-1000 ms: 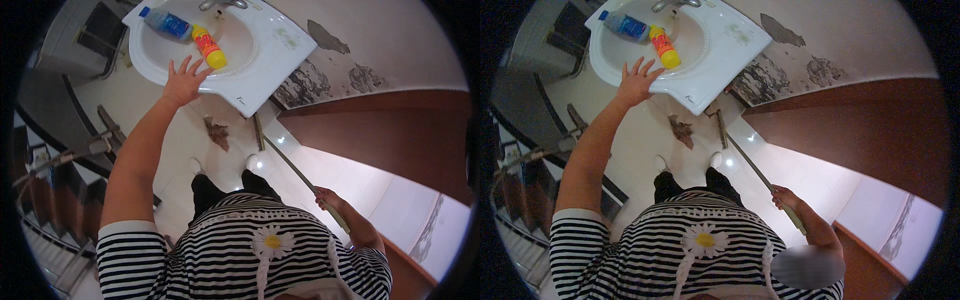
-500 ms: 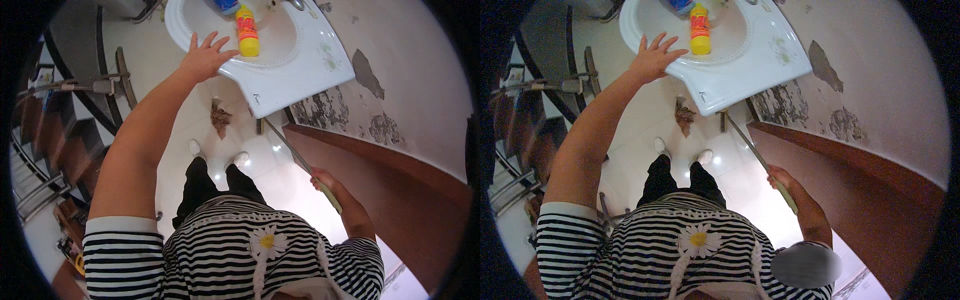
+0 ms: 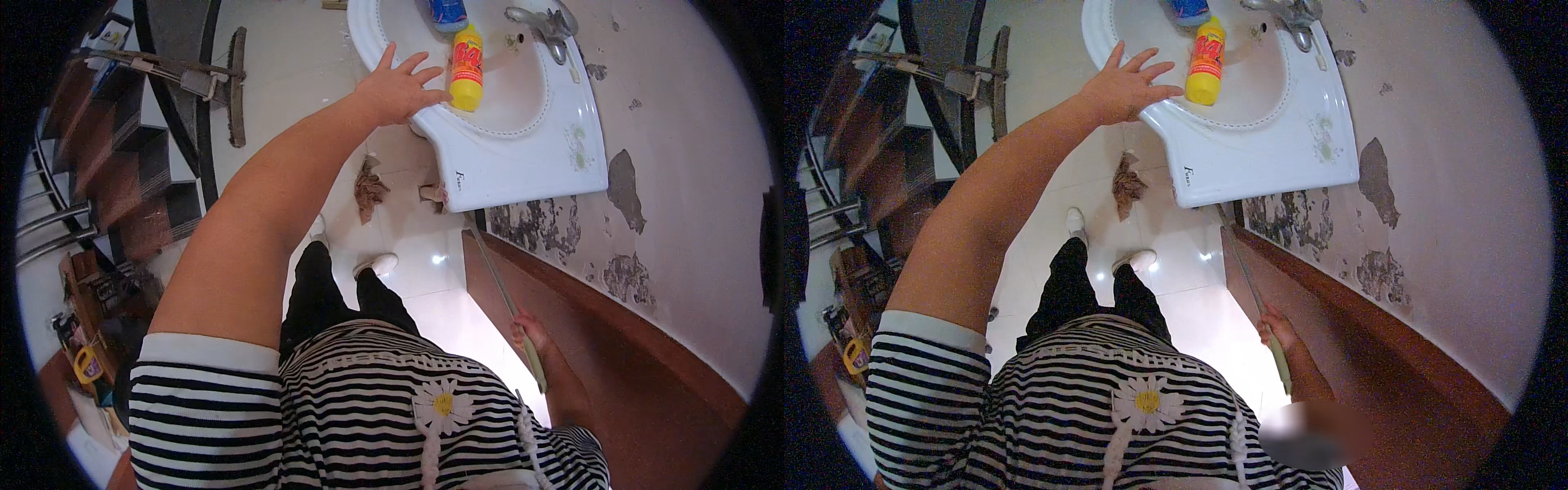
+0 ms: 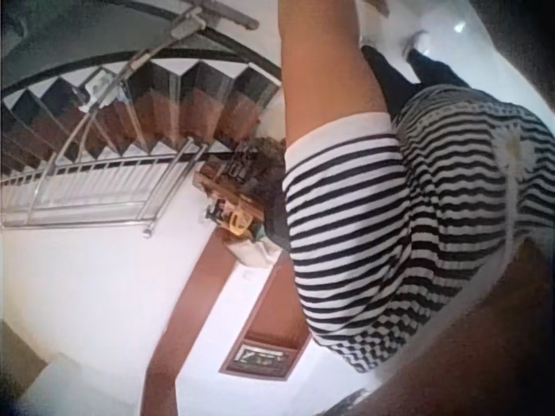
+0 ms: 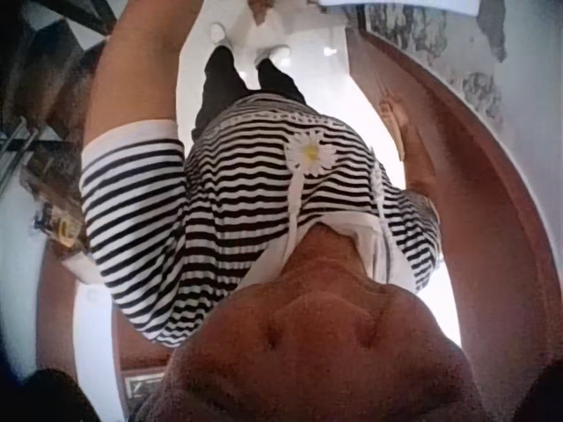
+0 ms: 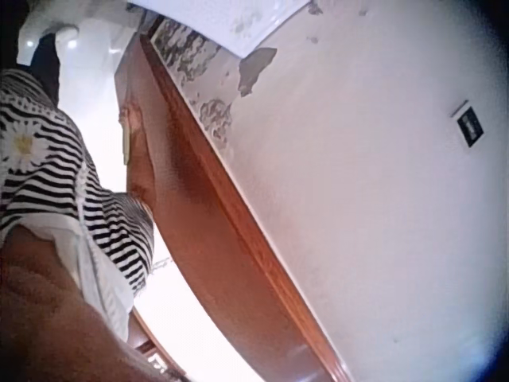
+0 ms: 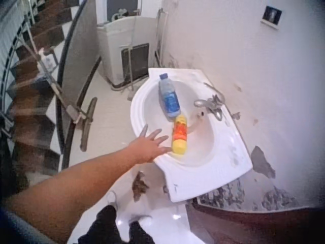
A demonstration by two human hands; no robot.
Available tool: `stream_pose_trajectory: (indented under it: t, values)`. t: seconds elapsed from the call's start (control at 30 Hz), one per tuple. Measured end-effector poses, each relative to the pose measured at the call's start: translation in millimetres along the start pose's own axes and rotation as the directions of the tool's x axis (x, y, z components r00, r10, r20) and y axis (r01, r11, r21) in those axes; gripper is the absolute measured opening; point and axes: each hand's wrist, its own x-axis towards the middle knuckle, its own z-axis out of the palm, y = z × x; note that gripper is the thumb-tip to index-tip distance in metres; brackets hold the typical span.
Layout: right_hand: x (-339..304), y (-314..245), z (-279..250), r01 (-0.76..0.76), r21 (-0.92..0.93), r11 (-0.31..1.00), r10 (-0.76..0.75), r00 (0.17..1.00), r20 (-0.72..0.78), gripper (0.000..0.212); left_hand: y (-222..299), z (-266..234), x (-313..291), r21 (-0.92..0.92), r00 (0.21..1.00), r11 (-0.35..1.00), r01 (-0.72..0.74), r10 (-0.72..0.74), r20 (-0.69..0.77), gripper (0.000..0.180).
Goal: The person cleans a sink by removing the base, sweeping the floor around it, and wiping the sink and base with a cloth.
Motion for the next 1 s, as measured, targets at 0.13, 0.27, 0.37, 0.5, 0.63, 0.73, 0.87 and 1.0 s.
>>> stream_pose_trajectory:
  t: [0.13, 0.27, 0.37, 0.5, 0.63, 0.73, 0.87, 1.0]
  values:
    - [-21.4, 15.7, -16.7, -0.143, 0.000, 0.990, 0.143, 0.989, 0.026, 0.016, -0.4, -1.0, 1.5, -0.019, 1.000, 1.000, -0.017, 0.018, 0.009, 0.073]
    - [21.3, 16.6, -15.5, -0.143, -0.050, 0.988, 0.144, 0.990, 0.005, 0.011, 0.2, 5.0, 2.7, 0.026, 1.000, 1.000, 0.000, 0.000, -0.015, 0.074]
    - [55.4, 1.8, 0.7, -0.023, -0.022, 0.999, 0.024, 0.999, 0.046, 0.010, 1.6, 9.6, 6.7, 0.009, 1.000, 1.000, -0.011, 0.011, -0.015, 0.076]
    - [28.0, 15.6, -14.6, -0.033, -0.005, 0.999, 0.033, 0.999, -0.001, 0.016, -1.0, -2.0, -2.9, 0.035, 1.000, 0.999, -0.003, 0.002, 0.024, 0.067]
    - [6.3, 30.5, -31.3, -0.181, 0.073, 0.981, 0.169, 0.975, 0.143, 0.019, 0.6, 2.6, -0.5, 0.019, 1.000, 1.000, 0.005, -0.005, 0.015, 0.075]
    - [49.4, 29.7, -32.2, -0.110, 0.026, 0.994, 0.110, 0.994, 0.014, 0.013, 4.7, 2.1, 4.9, -0.007, 1.000, 1.000, -0.009, 0.009, 0.004, 0.079]
    - [54.9, 18.2, -24.6, -0.050, 0.053, 0.997, 0.049, 0.999, 0.018, 0.010, 2.7, 7.1, 3.3, 0.005, 1.000, 1.000, -0.004, 0.004, -0.001, 0.079]
    - [13.1, 21.2, -24.1, -0.133, 0.043, 0.990, 0.132, 0.991, 0.036, 0.011, 2.9, -0.9, -1.4, 0.008, 0.999, 1.000, 0.010, -0.010, 0.045, 0.079]
